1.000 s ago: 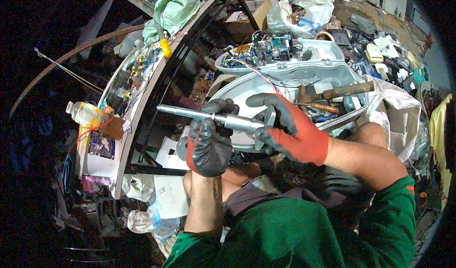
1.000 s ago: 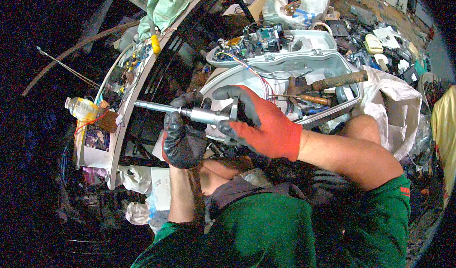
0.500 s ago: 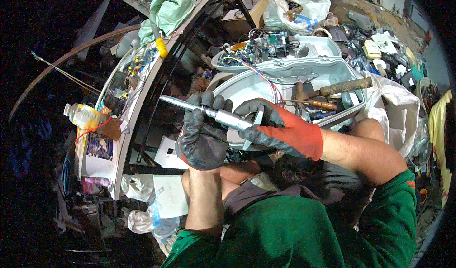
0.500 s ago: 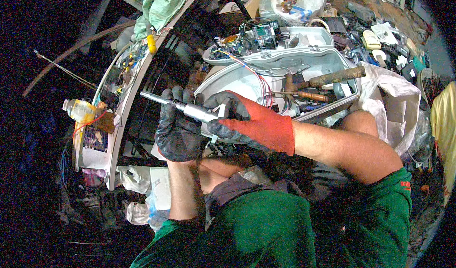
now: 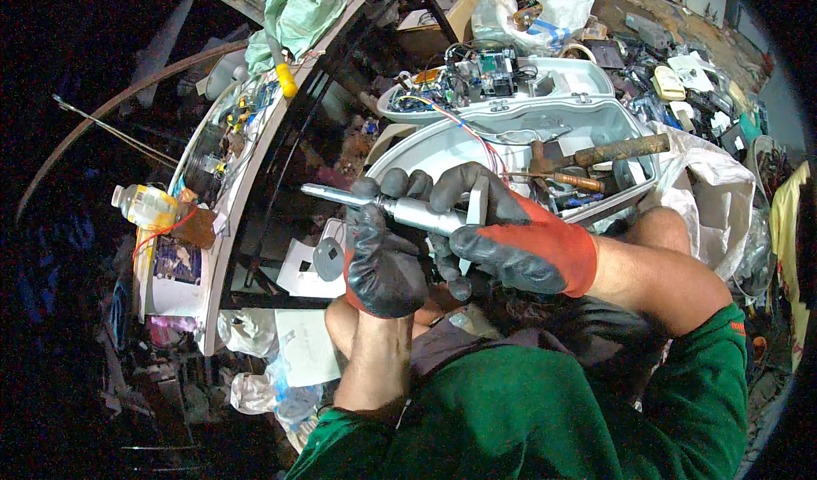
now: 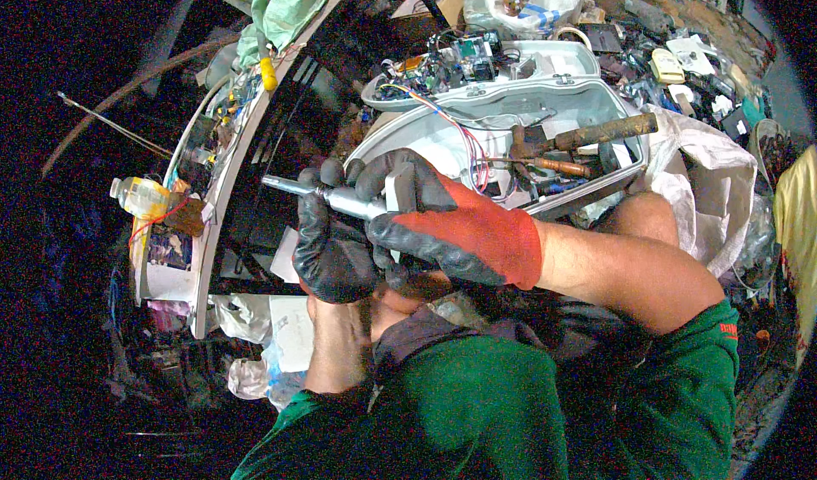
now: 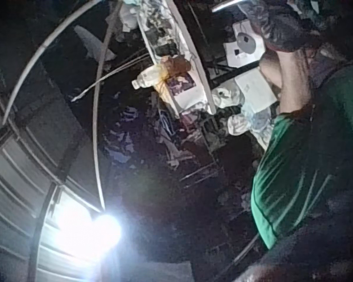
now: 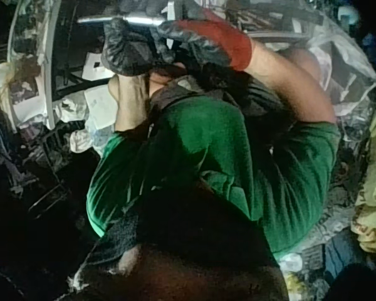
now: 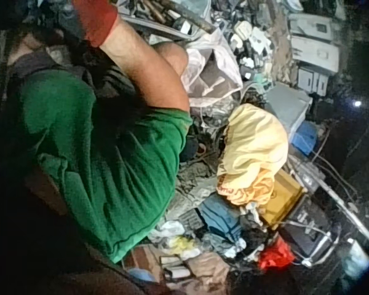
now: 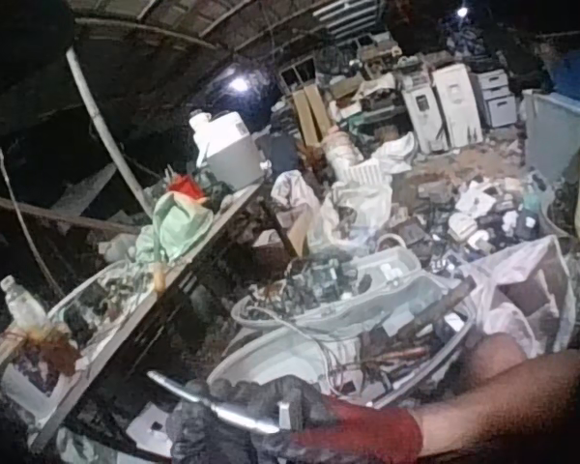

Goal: The person uses a hammer and a screwdriver to loosen components inside a large white light housing, cuts several wires with pliers, and removes a circuit board from the assembly.

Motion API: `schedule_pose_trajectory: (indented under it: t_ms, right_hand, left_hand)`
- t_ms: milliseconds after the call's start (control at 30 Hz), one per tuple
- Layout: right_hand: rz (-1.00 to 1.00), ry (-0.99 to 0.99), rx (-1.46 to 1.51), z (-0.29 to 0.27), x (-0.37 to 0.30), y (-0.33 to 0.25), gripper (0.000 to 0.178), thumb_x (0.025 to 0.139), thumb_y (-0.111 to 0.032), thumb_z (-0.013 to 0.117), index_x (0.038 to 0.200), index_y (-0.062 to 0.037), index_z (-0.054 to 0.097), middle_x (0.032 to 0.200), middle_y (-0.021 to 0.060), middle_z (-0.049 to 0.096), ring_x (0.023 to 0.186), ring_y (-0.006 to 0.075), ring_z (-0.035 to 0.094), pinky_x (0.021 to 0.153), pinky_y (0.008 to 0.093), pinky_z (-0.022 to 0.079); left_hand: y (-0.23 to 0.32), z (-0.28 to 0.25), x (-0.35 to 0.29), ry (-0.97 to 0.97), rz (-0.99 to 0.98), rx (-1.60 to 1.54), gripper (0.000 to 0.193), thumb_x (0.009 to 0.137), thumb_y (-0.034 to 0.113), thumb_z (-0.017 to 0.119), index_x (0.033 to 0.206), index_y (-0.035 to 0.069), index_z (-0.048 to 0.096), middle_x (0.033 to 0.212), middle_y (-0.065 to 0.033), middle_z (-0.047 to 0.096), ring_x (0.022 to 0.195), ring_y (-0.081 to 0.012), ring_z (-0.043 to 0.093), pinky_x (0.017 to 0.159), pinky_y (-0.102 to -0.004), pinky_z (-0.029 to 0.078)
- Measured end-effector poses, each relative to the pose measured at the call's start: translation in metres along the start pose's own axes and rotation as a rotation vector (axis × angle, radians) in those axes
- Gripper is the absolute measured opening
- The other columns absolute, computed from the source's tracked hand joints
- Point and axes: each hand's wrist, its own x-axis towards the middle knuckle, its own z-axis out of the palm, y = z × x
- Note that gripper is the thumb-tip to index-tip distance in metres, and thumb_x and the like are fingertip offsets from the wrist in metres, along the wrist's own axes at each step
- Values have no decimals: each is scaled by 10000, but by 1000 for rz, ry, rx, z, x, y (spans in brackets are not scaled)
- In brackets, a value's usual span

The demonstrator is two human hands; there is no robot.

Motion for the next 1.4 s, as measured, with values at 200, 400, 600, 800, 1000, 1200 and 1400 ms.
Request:
schedule_pose_trajectory:
  t_ms: [200,400,600,800,1000,1200,1400]
  right_hand:
    - [-49,76,52,-8,2,8,351,982,-125,563,1305,-99,429,1020,45,602,924,123,591,803,293,499]
    - [-47,260,-50,0,1,9,279,984,-140,568,1234,-109,446,943,47,600,833,124,595,707,282,494]
    - [10,168,79,-7,5,11,241,1013,-221,524,1202,-94,446,880,64,608,779,152,613,668,317,519]
    - [-264,64,-406,-25,8,14,251,1016,-252,488,1141,-36,515,986,80,613,907,169,643,744,322,548]
    - [-26,163,171,-26,8,20,240,836,-9,659,1065,-48,597,976,51,567,900,151,615,738,290,542]
    - [-211,181,-116,-24,6,9,117,963,-149,541,1041,-67,569,928,28,578,826,111,585,724,261,514]
    - [-123,297,-145,-25,7,-1,105,960,-122,514,1031,-58,557,871,10,554,840,80,525,756,257,459]
  left_hand:
    - [5,6,6,-46,51,22,306,983,183,566,1280,109,561,1300,-175,595,1204,-374,562,1076,-521,421]
    - [-1,-6,7,-160,138,66,266,968,142,584,1231,103,579,1261,-180,620,1156,-365,599,1052,-522,447]
    - [6,-13,10,-233,211,172,242,949,160,623,1184,124,580,1196,-179,649,1132,-366,610,1005,-538,472]
    - [14,6,-2,-311,330,459,261,940,231,656,1132,104,532,1138,-199,654,1109,-369,611,1016,-532,431]
    - [17,6,-13,-251,392,762,244,958,187,609,1150,78,505,1149,-211,643,1130,-319,595,1002,-440,419]
    - [3,-4,-10,-302,423,647,264,956,192,614,1175,77,521,1176,-208,635,1107,-299,598,956,-423,440]
    - [4,0,-5,-281,372,709,341,969,243,605,1260,83,529,1202,-178,630,1119,-332,610,992,-477,472]
